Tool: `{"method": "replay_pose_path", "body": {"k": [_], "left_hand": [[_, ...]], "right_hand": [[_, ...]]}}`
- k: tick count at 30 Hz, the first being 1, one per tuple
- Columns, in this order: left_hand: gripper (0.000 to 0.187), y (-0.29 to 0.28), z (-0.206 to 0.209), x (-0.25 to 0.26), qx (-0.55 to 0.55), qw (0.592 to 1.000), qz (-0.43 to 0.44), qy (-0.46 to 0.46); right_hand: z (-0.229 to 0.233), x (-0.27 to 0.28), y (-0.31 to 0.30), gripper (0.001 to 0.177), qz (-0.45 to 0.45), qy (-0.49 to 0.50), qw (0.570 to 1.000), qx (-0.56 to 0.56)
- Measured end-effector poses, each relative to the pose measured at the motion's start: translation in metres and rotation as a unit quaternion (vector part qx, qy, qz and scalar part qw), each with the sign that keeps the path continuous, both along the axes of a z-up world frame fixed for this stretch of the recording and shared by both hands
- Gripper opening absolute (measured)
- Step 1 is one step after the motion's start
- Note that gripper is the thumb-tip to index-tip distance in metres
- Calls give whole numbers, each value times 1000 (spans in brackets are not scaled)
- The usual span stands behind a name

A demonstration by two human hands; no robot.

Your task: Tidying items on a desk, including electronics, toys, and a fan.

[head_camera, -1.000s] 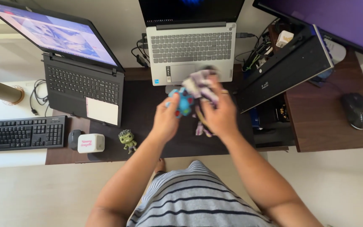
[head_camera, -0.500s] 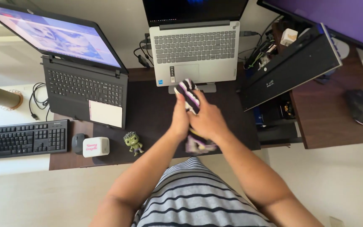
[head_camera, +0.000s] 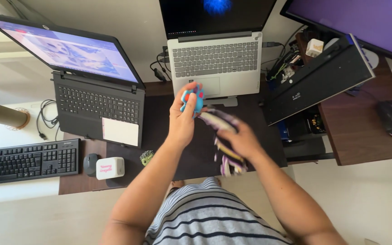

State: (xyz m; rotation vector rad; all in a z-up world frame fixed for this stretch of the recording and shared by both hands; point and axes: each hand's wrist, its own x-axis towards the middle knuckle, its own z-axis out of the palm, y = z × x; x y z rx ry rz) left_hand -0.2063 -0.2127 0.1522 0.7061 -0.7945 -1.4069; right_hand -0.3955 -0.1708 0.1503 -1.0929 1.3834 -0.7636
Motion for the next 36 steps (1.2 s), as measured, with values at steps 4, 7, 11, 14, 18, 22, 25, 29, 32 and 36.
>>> {"method": "replay_pose_path", "body": {"k": [4,7,11,14,18,22,25,29,32,36], "left_hand": [[40,6,-29,-17,51,992,-61,-98],[45,17,-48,-36,178,966,-97,-158],[46,22,-26,-38,27,993,-35,-109],[50,19,-33,-40,13,993,-32,-117],[70,15,4,-32,146,982,-106,53],[74,6,-60,-40,160,980,-82,-88],[74,0,-42,-36,135,988,-68,24],[49,-1,7,-16,100,987,-55,113],[46,0,3,-17,95,995,-15,33],[41,10,-47,-49,-3,997,-32,-76]], "right_hand": [[25,4,-9,34,-63,-151,970,-178],[18,15,-13,28,-1,112,888,-446],[0,6,-27,24,-49,133,943,-302],[24,26,-16,28,-37,192,918,-345],[51,28,-15,39,51,241,811,-530],[25,25,-25,27,-50,229,917,-323],[29,32,-4,41,-17,268,826,-495],[5,6,4,29,50,219,840,-493],[16,2,0,29,-57,118,899,-417],[25,34,-8,31,-48,112,858,-499]]}}
